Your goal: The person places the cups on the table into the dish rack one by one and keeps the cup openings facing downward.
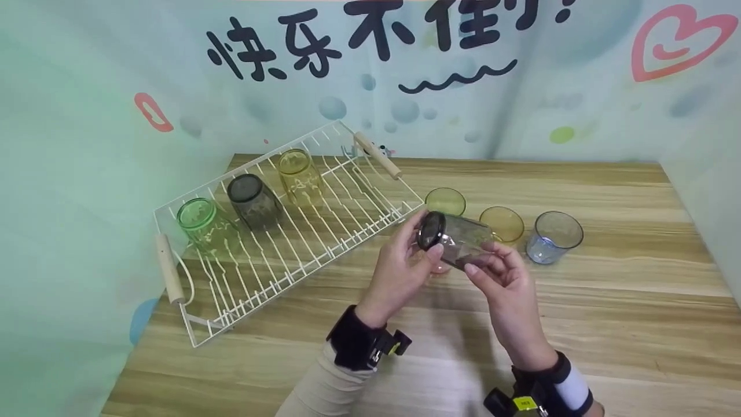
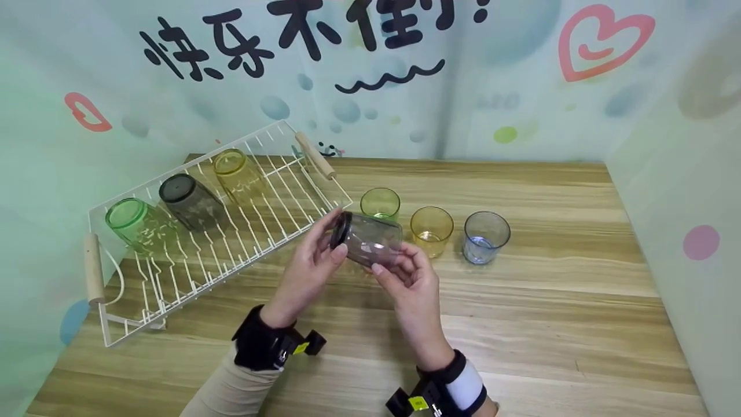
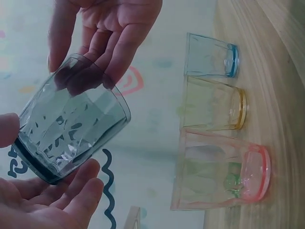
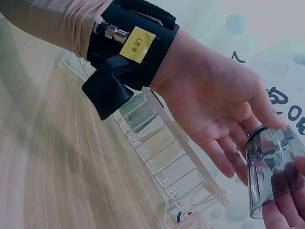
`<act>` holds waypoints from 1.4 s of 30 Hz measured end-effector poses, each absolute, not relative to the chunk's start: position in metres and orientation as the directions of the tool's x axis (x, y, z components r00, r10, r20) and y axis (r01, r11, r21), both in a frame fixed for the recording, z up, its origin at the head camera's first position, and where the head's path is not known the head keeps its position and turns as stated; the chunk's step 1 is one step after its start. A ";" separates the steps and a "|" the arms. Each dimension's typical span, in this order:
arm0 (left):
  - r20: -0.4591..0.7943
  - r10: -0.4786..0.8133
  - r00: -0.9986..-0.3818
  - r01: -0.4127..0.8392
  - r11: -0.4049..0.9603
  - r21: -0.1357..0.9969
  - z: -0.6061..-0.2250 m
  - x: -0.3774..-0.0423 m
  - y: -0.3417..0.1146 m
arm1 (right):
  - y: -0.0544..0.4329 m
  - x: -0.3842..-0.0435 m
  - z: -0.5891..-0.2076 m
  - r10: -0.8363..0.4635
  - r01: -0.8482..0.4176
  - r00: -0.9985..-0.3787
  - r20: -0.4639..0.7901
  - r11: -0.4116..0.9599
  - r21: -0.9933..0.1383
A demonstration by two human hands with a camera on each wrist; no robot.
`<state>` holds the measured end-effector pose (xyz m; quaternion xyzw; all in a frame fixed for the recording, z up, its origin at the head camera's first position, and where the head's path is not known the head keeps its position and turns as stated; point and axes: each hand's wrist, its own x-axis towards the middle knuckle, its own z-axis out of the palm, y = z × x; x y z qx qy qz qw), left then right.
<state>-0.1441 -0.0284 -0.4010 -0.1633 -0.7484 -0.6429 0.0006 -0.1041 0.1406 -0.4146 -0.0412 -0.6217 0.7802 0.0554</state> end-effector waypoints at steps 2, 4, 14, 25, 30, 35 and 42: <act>0.227 0.242 -0.943 0.267 0.151 0.952 -0.398 -0.145 -0.029 | 0.141 -0.104 -0.415 0.118 -0.028 -0.993 0.002 -0.216 -0.976; 0.248 0.246 -0.937 0.296 0.179 0.938 -0.396 -0.147 -0.031 | 0.141 -0.105 -0.415 0.100 -0.022 -0.995 0.000 -0.214 -0.977; 0.309 0.275 -0.910 0.385 0.288 0.877 -0.384 -0.154 -0.034 | 0.144 -0.105 -0.414 0.067 0.004 -0.998 -0.014 -0.147 -0.989; 0.343 0.262 -0.902 0.424 0.388 0.818 -0.370 -0.163 -0.040 | 0.155 -0.111 -0.419 0.053 -0.002 -0.999 -0.003 -0.084 -0.996; 0.332 0.251 -0.909 0.412 0.420 0.809 -0.359 -0.169 -0.047 | 0.165 -0.117 -0.419 0.087 -0.012 -0.996 0.014 0.025 -1.000; 0.325 0.228 -0.918 0.396 0.467 0.791 -0.351 -0.177 -0.054 | 0.176 -0.122 -0.420 0.133 -0.062 -0.987 0.091 0.208 -0.976; 0.335 0.203 -0.920 0.391 0.512 0.765 -0.343 -0.189 -0.065 | 0.196 -0.128 -0.424 0.164 -0.161 -0.936 0.312 0.590 -0.791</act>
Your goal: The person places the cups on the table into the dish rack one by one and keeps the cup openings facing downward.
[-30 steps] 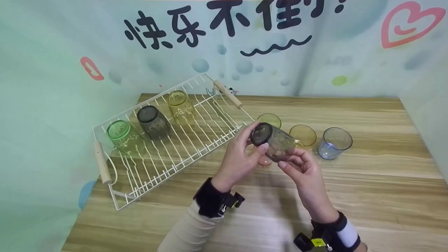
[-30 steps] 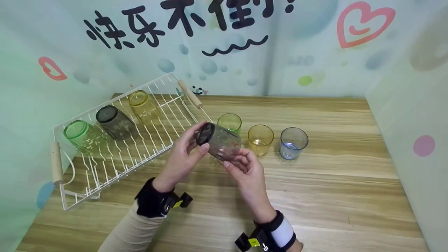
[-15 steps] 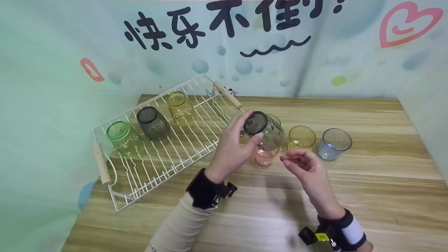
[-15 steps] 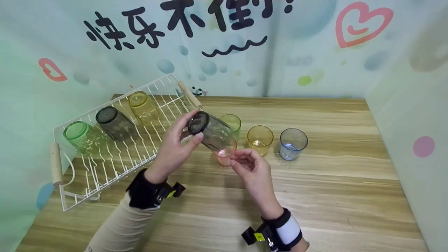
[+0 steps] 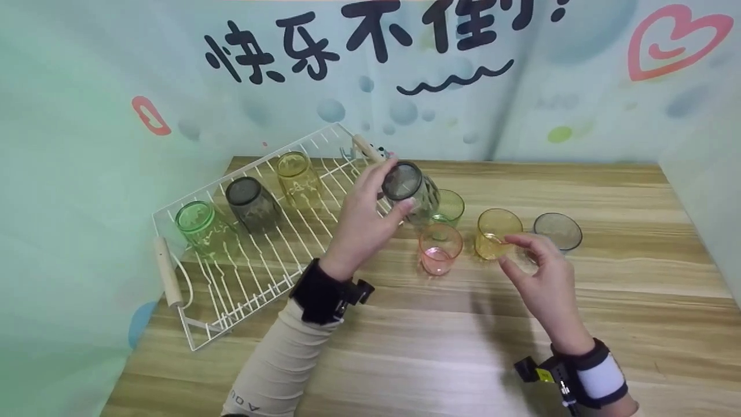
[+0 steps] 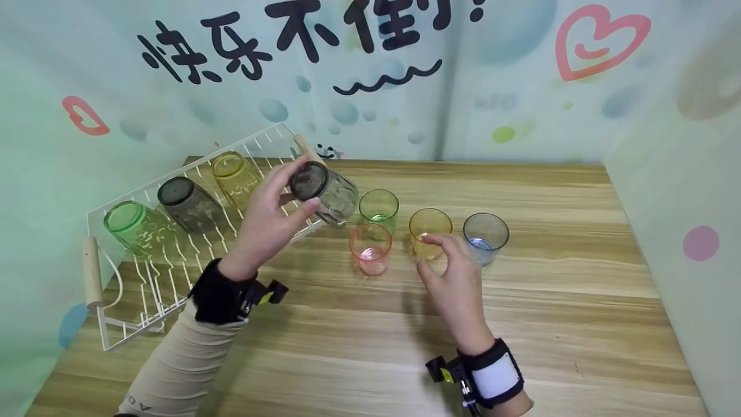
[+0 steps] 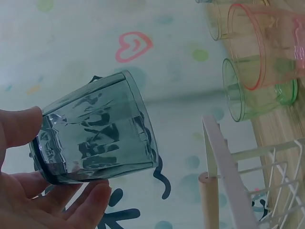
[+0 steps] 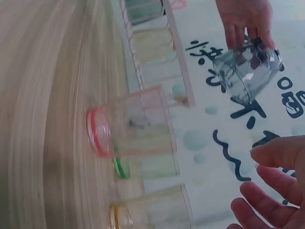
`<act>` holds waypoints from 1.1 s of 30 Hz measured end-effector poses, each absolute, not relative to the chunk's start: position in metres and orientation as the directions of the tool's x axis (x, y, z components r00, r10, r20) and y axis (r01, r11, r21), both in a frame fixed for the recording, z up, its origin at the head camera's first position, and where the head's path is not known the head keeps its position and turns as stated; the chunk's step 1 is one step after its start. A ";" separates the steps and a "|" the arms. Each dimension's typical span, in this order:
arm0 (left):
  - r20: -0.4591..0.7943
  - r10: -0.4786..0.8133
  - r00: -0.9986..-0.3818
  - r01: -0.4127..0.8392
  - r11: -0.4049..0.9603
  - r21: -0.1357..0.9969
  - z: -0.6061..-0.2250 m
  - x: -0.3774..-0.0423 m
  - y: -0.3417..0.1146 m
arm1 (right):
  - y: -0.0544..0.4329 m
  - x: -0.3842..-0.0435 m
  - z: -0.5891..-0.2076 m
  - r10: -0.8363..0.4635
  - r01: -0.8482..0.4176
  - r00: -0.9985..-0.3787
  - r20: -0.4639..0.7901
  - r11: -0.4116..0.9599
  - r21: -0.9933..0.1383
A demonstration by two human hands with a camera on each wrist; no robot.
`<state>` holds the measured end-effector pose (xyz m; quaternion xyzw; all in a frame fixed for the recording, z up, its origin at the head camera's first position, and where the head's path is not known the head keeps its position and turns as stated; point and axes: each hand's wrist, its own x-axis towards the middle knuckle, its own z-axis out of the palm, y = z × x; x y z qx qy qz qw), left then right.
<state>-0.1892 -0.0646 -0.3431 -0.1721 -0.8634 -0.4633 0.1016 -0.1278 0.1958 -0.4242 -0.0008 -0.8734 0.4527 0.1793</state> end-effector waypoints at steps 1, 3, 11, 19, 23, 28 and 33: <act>0.337 0.205 -0.919 0.394 0.529 0.751 -0.342 -0.190 -0.066 | 0.199 -0.128 -0.425 0.160 -0.168 -0.930 0.332 0.617 -0.768; 0.341 0.211 -0.916 0.400 0.560 0.726 -0.338 -0.192 -0.070 | 0.204 -0.128 -0.425 0.146 -0.180 -0.921 0.361 0.661 -0.729; 0.329 0.195 -0.924 0.377 0.611 0.696 -0.328 -0.208 -0.084 | 0.224 -0.132 -0.426 0.165 -0.103 -0.931 0.326 0.738 -0.667; 0.307 0.127 -0.943 0.316 0.630 0.710 -0.332 -0.237 -0.096 | 0.233 -0.141 -0.435 0.197 -0.082 -0.913 0.357 0.769 -0.634; 0.279 0.096 -0.955 0.272 0.653 0.707 -0.337 -0.249 -0.105 | 0.234 -0.144 -0.441 0.171 -0.109 -0.889 0.424 0.821 -0.561; 0.298 0.076 -0.952 0.270 0.670 0.692 -0.343 -0.260 -0.116 | 0.236 -0.146 -0.444 0.149 -0.105 -0.891 0.429 0.852 -0.513; 0.290 0.060 -0.955 0.251 0.685 0.684 -0.344 -0.269 -0.123 | 0.237 -0.146 -0.447 0.129 -0.114 -0.887 0.444 0.870 -0.480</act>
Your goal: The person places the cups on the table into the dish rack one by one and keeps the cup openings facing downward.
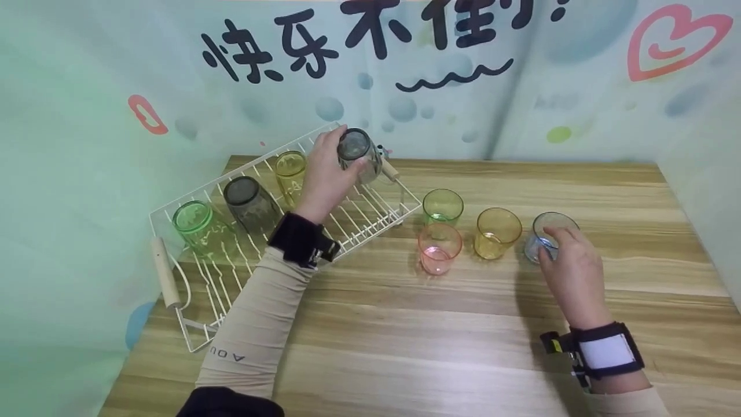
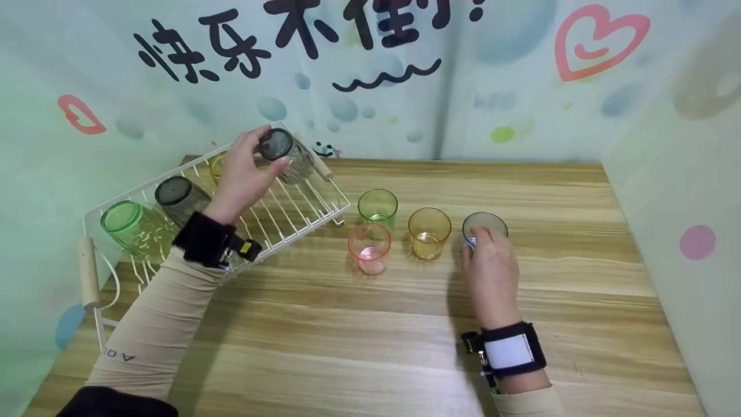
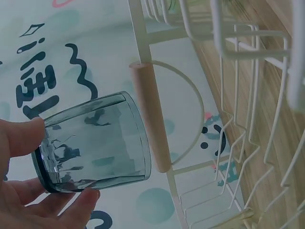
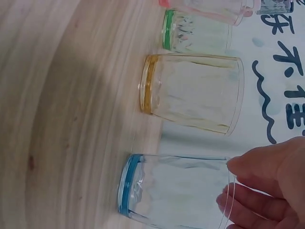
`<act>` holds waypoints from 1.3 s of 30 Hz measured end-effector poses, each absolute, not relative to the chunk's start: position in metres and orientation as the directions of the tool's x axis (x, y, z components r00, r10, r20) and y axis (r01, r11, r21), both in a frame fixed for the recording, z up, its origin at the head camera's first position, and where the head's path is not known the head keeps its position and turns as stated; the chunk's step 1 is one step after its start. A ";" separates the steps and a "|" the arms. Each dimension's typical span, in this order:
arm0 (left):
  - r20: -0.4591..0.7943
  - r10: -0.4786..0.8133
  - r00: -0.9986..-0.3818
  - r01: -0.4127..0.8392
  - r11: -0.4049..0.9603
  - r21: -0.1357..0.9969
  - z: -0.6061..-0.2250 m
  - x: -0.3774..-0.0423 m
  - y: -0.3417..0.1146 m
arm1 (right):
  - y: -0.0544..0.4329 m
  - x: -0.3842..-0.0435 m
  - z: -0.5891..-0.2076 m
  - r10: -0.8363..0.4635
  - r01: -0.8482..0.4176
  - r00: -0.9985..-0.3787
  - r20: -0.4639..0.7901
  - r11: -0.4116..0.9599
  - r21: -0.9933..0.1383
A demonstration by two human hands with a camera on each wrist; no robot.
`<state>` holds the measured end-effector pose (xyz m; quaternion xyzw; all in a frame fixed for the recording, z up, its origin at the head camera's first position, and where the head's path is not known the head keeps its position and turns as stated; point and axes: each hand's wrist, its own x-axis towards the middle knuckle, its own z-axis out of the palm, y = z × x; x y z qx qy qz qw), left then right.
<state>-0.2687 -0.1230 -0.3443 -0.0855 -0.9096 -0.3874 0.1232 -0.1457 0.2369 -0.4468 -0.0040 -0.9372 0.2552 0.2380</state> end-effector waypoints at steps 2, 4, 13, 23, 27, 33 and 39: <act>0.281 0.044 -0.959 0.230 0.700 0.676 -0.345 -0.272 -0.125 | 0.238 -0.147 -0.448 0.116 -0.128 -0.878 0.465 0.878 -0.462; 0.274 0.022 -0.961 0.209 0.709 0.673 -0.347 -0.277 -0.127 | 0.239 -0.149 -0.450 0.105 -0.144 -0.868 0.486 0.883 -0.447; 0.203 -0.088 -0.975 0.085 0.696 0.713 -0.360 -0.300 -0.132 | 0.243 -0.155 -0.454 0.080 -0.174 -0.862 0.501 0.881 -0.440; 0.177 -0.122 -0.977 0.032 0.731 0.682 -0.366 -0.314 -0.136 | 0.247 -0.160 -0.456 0.051 -0.207 -0.853 0.519 0.880 -0.427; 0.157 -0.109 -0.982 0.017 0.769 0.639 -0.369 -0.318 -0.138 | 0.247 -0.161 -0.457 0.047 -0.202 -0.855 0.517 0.888 -0.413; 0.140 -0.091 -0.986 0.013 0.794 0.608 -0.371 -0.322 -0.139 | 0.246 -0.162 -0.458 0.045 -0.205 -0.850 0.525 0.889 -0.409; 0.143 -0.068 -0.987 0.030 0.808 0.588 -0.373 -0.327 -0.137 | 0.248 -0.164 -0.459 0.037 -0.219 -0.835 0.549 0.893 -0.393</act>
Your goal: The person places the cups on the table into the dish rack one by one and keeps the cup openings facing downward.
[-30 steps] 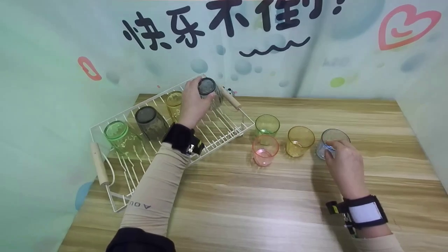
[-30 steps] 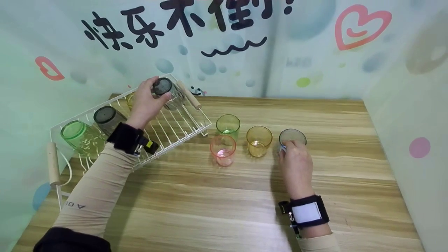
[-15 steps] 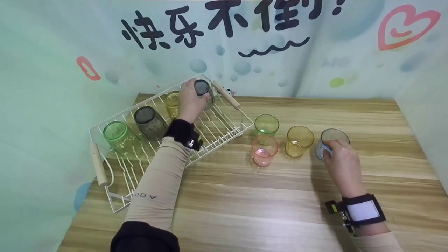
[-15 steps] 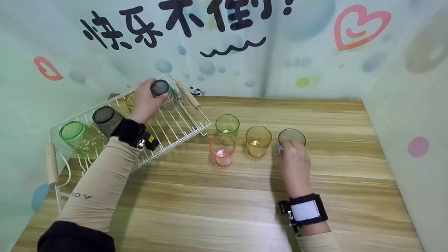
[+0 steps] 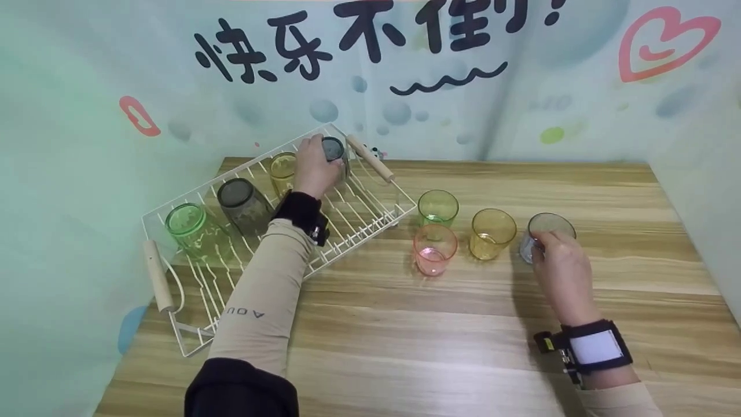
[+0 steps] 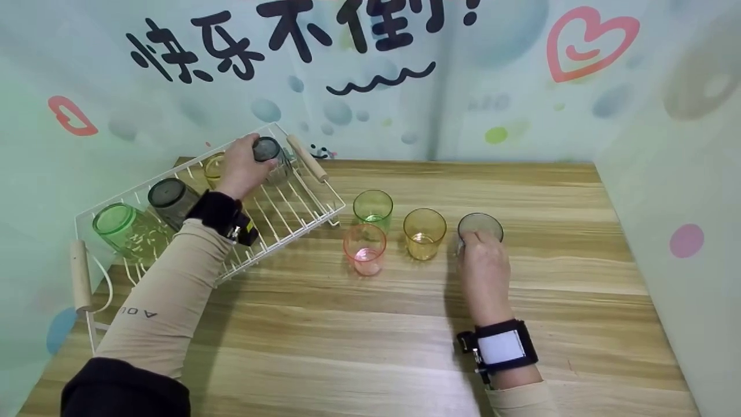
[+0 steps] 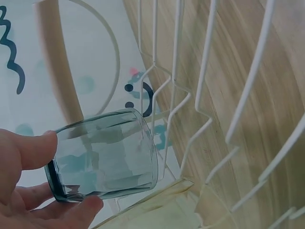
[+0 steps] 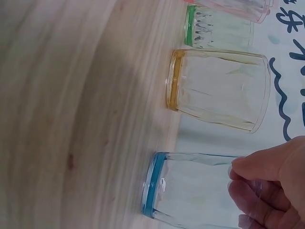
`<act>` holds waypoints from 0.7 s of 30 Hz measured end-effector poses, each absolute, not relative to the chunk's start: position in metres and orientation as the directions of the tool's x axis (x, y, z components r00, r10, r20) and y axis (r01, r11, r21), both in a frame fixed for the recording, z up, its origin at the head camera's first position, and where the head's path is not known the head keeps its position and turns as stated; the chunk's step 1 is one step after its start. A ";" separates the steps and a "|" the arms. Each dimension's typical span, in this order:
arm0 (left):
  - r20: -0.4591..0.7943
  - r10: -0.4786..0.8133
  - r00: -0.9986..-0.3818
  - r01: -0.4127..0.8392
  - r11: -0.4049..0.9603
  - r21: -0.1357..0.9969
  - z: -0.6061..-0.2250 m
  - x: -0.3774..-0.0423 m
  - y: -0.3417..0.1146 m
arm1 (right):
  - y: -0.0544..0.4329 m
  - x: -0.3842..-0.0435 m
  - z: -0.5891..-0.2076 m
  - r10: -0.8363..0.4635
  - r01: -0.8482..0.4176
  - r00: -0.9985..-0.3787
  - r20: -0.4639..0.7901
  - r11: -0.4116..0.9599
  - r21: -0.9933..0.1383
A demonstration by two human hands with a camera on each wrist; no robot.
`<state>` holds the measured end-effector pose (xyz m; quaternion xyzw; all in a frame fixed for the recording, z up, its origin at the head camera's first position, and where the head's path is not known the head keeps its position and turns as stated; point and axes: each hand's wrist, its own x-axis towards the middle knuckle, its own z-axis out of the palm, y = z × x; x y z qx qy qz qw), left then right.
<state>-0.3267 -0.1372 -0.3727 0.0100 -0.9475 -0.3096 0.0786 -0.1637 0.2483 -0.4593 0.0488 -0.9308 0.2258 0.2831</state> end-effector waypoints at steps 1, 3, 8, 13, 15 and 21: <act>0.142 -0.063 -0.988 0.032 0.811 0.584 -0.374 -0.328 -0.137 | 0.248 -0.164 -0.460 0.035 -0.221 -0.834 0.551 0.893 -0.392; 0.137 -0.055 -0.989 0.034 0.818 0.574 -0.376 -0.329 -0.137 | 0.249 -0.164 -0.460 0.032 -0.226 -0.833 0.552 0.891 -0.394; 0.117 -0.053 -0.992 0.020 0.836 0.549 -0.380 -0.333 -0.136 | 0.249 -0.165 -0.460 0.034 -0.227 -0.836 0.547 0.887 -0.401; 0.104 -0.066 -0.992 0.000 0.844 0.536 -0.382 -0.335 -0.134 | 0.249 -0.164 -0.460 0.036 -0.223 -0.838 0.544 0.888 -0.403; 0.089 -0.079 -0.993 -0.020 0.844 0.537 -0.382 -0.335 -0.132 | 0.249 -0.164 -0.460 0.038 -0.223 -0.838 0.544 0.887 -0.405; 0.058 -0.101 -0.993 -0.055 0.847 0.529 -0.381 -0.335 -0.129 | 0.249 -0.164 -0.460 0.040 -0.225 -0.837 0.546 0.884 -0.409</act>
